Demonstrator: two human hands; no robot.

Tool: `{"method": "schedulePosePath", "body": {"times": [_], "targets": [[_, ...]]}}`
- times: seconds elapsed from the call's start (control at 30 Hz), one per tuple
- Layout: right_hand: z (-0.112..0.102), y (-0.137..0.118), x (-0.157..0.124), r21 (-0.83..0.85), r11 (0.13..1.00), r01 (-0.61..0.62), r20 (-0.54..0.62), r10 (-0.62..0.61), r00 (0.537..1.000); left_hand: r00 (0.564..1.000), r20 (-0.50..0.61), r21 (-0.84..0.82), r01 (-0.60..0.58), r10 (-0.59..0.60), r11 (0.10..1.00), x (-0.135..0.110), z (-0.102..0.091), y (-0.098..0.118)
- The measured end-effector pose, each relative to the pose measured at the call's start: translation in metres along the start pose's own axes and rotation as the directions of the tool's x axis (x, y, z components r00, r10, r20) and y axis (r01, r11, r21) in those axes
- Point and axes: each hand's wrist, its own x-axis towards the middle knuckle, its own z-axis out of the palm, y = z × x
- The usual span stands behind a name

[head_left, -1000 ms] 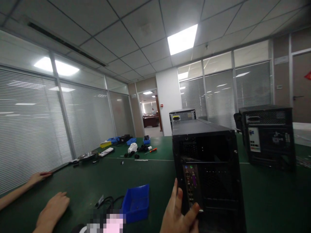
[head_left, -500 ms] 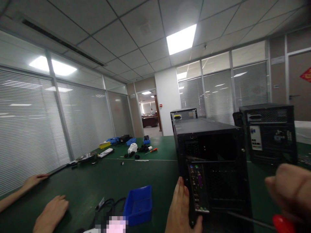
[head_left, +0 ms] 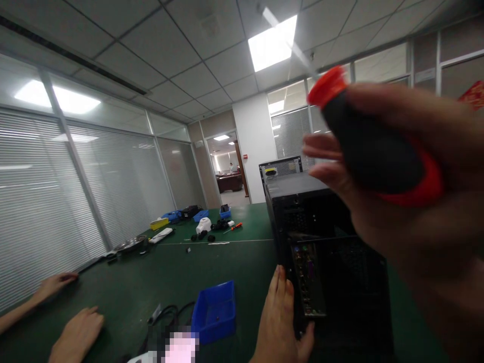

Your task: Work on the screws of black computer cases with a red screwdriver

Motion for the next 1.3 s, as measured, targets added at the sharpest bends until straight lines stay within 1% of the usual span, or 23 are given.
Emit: {"method": "schedulePosePath", "body": {"times": [0.03, 0.07, 0.13, 0.2, 0.3, 0.4, 0.53, 0.63, 0.67, 0.7, 0.73, 0.77, 0.8, 0.83, 0.87, 0.9, 0.93, 0.97, 1.0, 1.03, 1.13, 1.27, 1.3], "targets": [[0.006, -0.005, 0.008, 0.005, 0.997, 0.075, 0.033, -0.076, 0.997, 1.000, 0.002, 0.006, 0.003, -0.003, 1.000, 0.000, 0.000, 0.000], [0.014, -0.007, 0.013, -0.012, 0.995, 0.098, 0.108, -0.096, 0.989, 1.000, 0.005, 0.012, 0.001, -0.001, 1.000, 0.000, -0.001, 0.001], [0.033, -0.003, 0.017, -0.052, 0.995, 0.084, 0.234, -0.069, 0.970, 1.000, 0.012, 0.024, -0.007, 0.007, 1.000, 0.001, -0.003, 0.002], [0.050, 0.007, 0.013, -0.127, 0.990, 0.056, 0.366, -0.005, 0.931, 1.000, 0.022, 0.032, -0.011, 0.011, 0.999, 0.003, -0.005, 0.003], [0.069, 0.018, -0.001, -0.324, 0.938, 0.120, 0.487, 0.057, 0.872, 0.999, 0.032, 0.031, 0.002, -0.003, 1.000, 0.004, -0.007, 0.006], [0.076, 0.019, -0.011, -0.457, 0.875, 0.161, 0.463, 0.080, 0.883, 0.998, 0.055, 0.025, 0.012, -0.013, 1.000, 0.004, -0.010, 0.008], [0.078, 0.017, -0.014, -0.461, 0.871, 0.169, 0.395, 0.031, 0.918, 0.995, 0.097, 0.033, 0.013, -0.017, 0.999, 0.008, -0.023, 0.012], [0.079, 0.019, -0.014, -0.447, 0.876, 0.181, 0.403, 0.017, 0.915, 0.994, 0.107, 0.051, -0.010, 0.005, 0.999, 0.019, -0.039, 0.013], [0.078, 0.020, -0.014, -0.447, 0.876, 0.182, 0.415, 0.023, 0.910, 0.998, 0.069, 0.066, 0.001, -0.005, 0.998, 0.025, -0.047, 0.013], [0.078, 0.021, -0.014, -0.446, 0.876, 0.184, 0.427, 0.028, 0.904, 0.999, -0.006, 0.074, 0.050, -0.050, 0.996, 0.031, -0.055, 0.012], [0.077, 0.021, -0.014, -0.444, 0.877, 0.184, 0.434, 0.031, 0.901, 0.985, -0.097, 0.077, 0.149, -0.141, 0.986, 0.038, -0.065, 0.009], [0.076, 0.021, -0.013, -0.440, 0.879, 0.183, 0.436, 0.031, 0.900, 0.939, -0.193, 0.038, 0.298, -0.286, 0.954, 0.046, -0.076, 0.005], [0.075, 0.021, -0.013, -0.433, 0.883, 0.182, 0.436, 0.028, 0.900, 0.875, -0.254, -0.006, 0.424, -0.412, 0.905, 0.054, -0.088, -0.001], [0.075, 0.021, -0.013, -0.427, 0.886, 0.181, 0.436, 0.026, 0.899, 0.818, -0.254, 0.003, 0.535, -0.517, 0.845, 0.061, -0.101, -0.009], [0.074, 0.021, -0.012, -0.420, 0.889, 0.180, 0.437, 0.025, 0.899, 0.768, -0.206, 0.070, 0.630, -0.606, 0.774, 0.068, -0.114, -0.020], [0.074, 0.021, -0.012, -0.415, 0.892, 0.178, 0.436, 0.023, 0.900, 0.734, -0.100, 0.157, 0.679, -0.672, 0.718, 0.074, -0.126, -0.032], [0.074, 0.021, -0.012, -0.408, 0.896, 0.178, 0.442, 0.023, 0.897, 0.671, 0.091, 0.282, 0.691, -0.736, 0.665, 0.078, -0.136, -0.045], [0.074, 0.022, -0.012, -0.400, 0.899, 0.178, 0.447, 0.022, 0.894, 0.558, 0.298, 0.428, 0.647, -0.774, 0.631, 0.080, -0.145, -0.058], [0.074, 0.022, -0.012, -0.393, 0.902, 0.178, 0.448, 0.019, 0.894, 0.441, 0.446, 0.545, 0.556, -0.779, 0.627, 0.081, -0.151, -0.071], [0.074, 0.022, -0.012, -0.387, 0.905, 0.176, 0.446, 0.016, 0.895, 0.380, 0.507, 0.578, 0.517, -0.774, 0.632, 0.081, -0.154, -0.083], [0.076, 0.023, -0.013, -0.383, 0.907, 0.172, 0.429, 0.010, 0.903, 0.204, 0.614, 0.644, 0.429, -0.762, 0.634, 0.071, -0.151, -0.109], [0.078, 0.024, -0.015, -0.390, 0.906, 0.166, 0.410, 0.010, 0.912, -0.091, 0.710, 0.678, 0.357, -0.698, 0.643, 0.052, -0.134, -0.129], [0.078, 0.024, -0.015, -0.391, 0.905, 0.165, 0.408, 0.010, 0.913, -0.150, 0.724, 0.675, 0.352, -0.673, 0.648, 0.048, -0.130, -0.133]]}}
